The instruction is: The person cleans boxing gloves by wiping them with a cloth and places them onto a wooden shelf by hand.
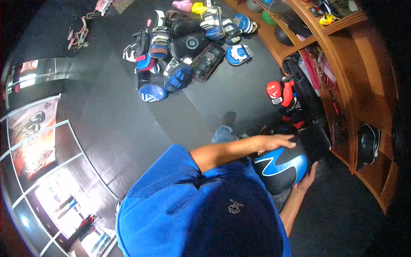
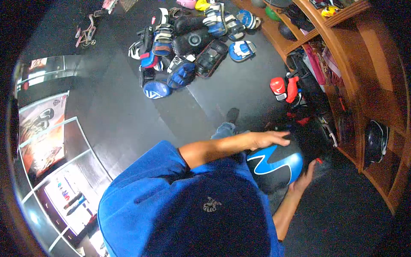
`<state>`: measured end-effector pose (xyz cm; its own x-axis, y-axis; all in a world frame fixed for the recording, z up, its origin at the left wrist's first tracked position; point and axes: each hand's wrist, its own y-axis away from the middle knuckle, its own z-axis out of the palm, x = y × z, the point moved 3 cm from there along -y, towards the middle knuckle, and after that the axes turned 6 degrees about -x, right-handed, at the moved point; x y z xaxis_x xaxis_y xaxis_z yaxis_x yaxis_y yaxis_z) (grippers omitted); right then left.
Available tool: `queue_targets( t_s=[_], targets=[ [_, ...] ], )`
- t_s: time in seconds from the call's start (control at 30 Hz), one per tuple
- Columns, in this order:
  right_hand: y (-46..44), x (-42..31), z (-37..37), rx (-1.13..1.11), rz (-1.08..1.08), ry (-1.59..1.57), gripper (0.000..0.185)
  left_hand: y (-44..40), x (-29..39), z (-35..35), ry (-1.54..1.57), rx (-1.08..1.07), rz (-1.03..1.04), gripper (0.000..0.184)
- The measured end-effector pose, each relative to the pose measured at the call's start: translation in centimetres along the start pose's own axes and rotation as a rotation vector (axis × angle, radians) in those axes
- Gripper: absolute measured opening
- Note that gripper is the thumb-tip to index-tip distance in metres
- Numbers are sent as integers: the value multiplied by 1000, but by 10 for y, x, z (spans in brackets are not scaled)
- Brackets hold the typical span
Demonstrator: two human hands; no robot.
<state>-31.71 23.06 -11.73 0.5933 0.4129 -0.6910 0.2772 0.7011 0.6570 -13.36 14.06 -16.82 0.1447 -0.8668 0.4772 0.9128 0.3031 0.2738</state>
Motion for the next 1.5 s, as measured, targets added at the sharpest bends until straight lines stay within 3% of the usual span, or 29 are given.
queue_targets(
  t_s=[0.07, 0.13, 0.2, 0.27, 0.33, 0.37, 0.4, 0.43, 0.47, 0.5, 0.57, 0.67, 0.73, 0.8, 0.83, 0.87, 0.93, 0.97, 1.0, 1.1, 1.23, 1.4, 1.47, 1.5],
  targets=[
    [-25, -5, -11, 11, -126, 27, 62, 7, 7, 16, 121, -80, 0, 85],
    [-17, -8, 36, 9, -80, -5, 68, -3, -6, 3, -127, 157, 113, 82],
    [-12, 0, 44, -116, 14, -47, 74, 3, 2, -9, -342, 182, 144, 69],
    [19, 10, 68, -72, 67, 241, 73, 10, -2, -26, -408, 198, 163, 59],
    [9, 58, -9, -189, -28, 621, 51, 29, 2, -34, -442, 371, 211, 50],
    [14, 68, -6, -354, -83, 673, 46, 27, -18, -55, -486, 424, 308, 44],
    [22, 76, 3, -331, 26, 529, 43, 39, -18, -51, -391, 564, 199, 43],
    [30, 84, 12, -291, 129, 383, 41, 45, -29, -53, -184, 577, 237, 44],
    [23, 66, 42, -436, -418, 1094, 43, 44, -51, -75, -99, 670, 291, 42],
    [29, 59, 59, -404, -360, 990, 50, 50, -39, -59, 78, 641, 282, 44],
    [27, 49, 91, -567, -314, 1040, 39, 64, -21, -34, 283, 562, 246, 48],
    [35, 32, 121, -439, -587, 964, 35, 72, -32, -57, 336, 434, 286, 52],
    [34, 34, 125, -346, -574, 869, 36, 77, -13, -55, 13, 610, 284, 51],
    [29, 43, 131, -273, -529, 826, 37, 83, 15, -43, -237, 697, 126, 49],
    [28, 44, 132, -232, -476, 800, 39, 85, 23, -39, -138, 703, 78, 48],
    [31, 42, 133, -306, -403, 804, 44, 87, 28, -39, -37, 717, 25, 47],
    [24, 59, 134, -573, -479, 752, 48, 108, 10, -136, -48, 431, 107, 47],
    [33, 56, 138, -689, -569, 582, 50, 117, 14, -129, -26, 461, 102, 47],
    [33, 60, 133, -803, -488, 710, 52, 118, 17, -110, -32, 509, 86, 47],
    [45, 64, 125, -758, -740, 716, 61, 118, 16, -75, -65, 591, 55, 47],
    [36, 76, 129, -873, -577, 1004, 71, 115, 13, -59, -137, 625, 25, 48],
    [57, 63, 133, -799, -816, 859, 63, 119, 26, -49, -203, 642, 9, 48],
    [50, 58, 119, -793, -563, 130, 55, 113, 35, -45, -238, 638, 11, 48],
    [46, 57, 109, -646, -413, -282, 45, 107, 41, -44, -257, 633, 14, 48]
  ],
)
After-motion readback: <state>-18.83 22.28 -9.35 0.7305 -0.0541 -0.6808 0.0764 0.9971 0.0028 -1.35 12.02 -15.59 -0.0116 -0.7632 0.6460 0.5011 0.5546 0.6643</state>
